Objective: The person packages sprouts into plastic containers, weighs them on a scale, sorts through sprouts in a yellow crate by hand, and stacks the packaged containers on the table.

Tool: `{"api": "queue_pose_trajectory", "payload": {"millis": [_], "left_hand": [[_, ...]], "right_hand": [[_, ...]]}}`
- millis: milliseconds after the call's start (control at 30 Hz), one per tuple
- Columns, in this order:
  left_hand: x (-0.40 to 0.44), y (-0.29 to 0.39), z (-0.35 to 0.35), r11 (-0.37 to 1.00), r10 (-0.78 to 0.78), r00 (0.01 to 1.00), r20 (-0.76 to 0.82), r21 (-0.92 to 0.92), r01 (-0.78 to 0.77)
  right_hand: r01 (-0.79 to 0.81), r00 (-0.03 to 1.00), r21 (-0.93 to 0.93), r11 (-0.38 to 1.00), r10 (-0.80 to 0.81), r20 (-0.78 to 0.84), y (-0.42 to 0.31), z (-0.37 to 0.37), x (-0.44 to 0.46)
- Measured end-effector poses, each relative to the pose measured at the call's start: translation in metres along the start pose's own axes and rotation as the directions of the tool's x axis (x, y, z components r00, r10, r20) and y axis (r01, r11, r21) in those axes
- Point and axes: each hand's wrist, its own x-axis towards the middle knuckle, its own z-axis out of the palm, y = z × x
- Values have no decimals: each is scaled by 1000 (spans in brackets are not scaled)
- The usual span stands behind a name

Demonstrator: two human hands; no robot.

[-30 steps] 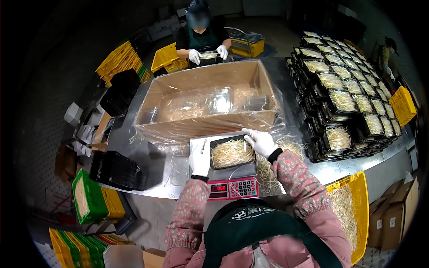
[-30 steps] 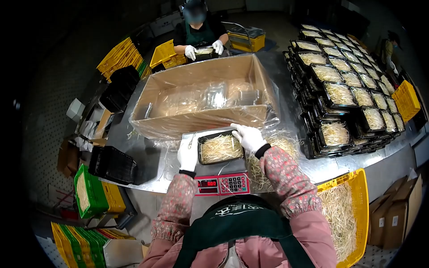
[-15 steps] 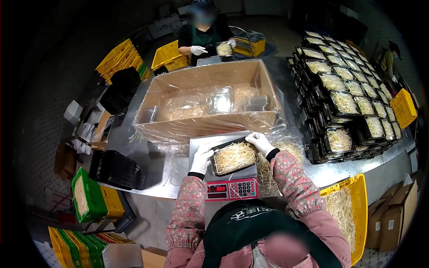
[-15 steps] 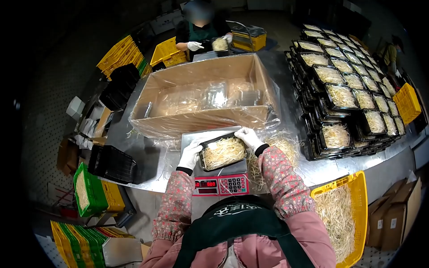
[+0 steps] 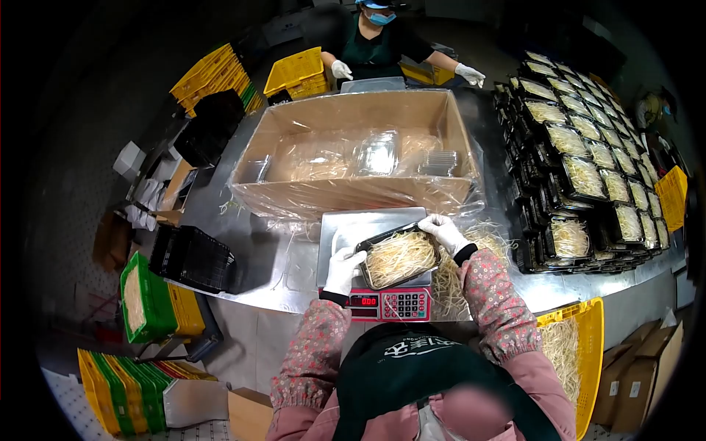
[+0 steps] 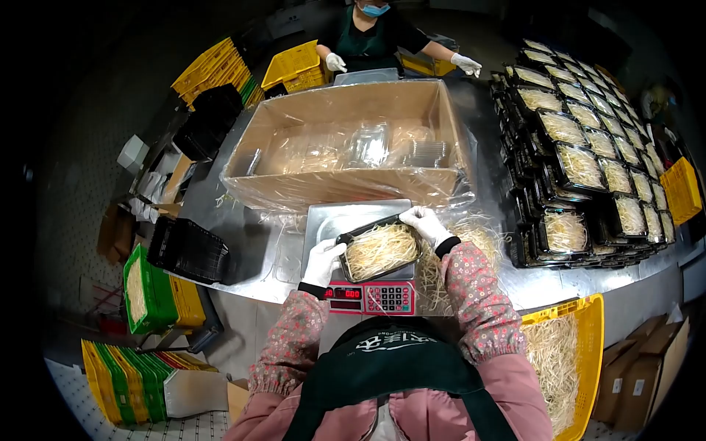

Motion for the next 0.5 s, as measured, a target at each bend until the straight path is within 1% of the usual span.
{"api": "queue_pose_trajectory", "payload": {"millis": [33,67,100,167,200,233,267,300,333,367,433,467,500], "left_hand": [[0,-2,1,997,50,999,-4,-62,-50],[4,-5,-1,992,55,998,-6,-115,-55],[15,-15,-7,992,57,998,-10,-116,-58],[34,-33,-17,992,96,994,-57,-76,-100],[38,-35,-16,988,139,986,-91,-54,-144],[44,-39,-10,958,259,954,-148,-89,-274],[52,-39,-10,935,329,931,-160,-85,-345],[52,-27,-3,919,352,924,-152,-131,-372],[51,-15,4,901,374,916,-144,-178,-396],[45,-3,6,948,259,958,-124,-159,-276],[47,3,1,946,309,949,-63,-84,-314],[43,4,-4,949,305,949,-73,109,-297],[24,16,1,972,221,970,-100,110,-210]], "right_hand": [[-14,1000,47,999,14,5,-3,3,0],[-9,1000,99,995,9,-5,-2,6,1],[-9,1000,98,995,9,1,0,8,2],[81,997,178,981,-78,-20,5,11,0],[115,993,192,975,-110,-32,8,14,2],[113,994,190,975,-110,-30,11,16,3],[120,992,220,968,-110,-58,14,20,5],[129,990,251,959,-110,-88,13,24,7],[118,988,221,968,-92,-125,16,27,13],[132,983,215,968,-100,-153,19,29,16],[86,987,169,982,-61,-148,2,31,9],[37,990,73,997,-27,-137,-10,25,-4],[-13,992,-25,1000,10,-129,-26,22,-18]]}}
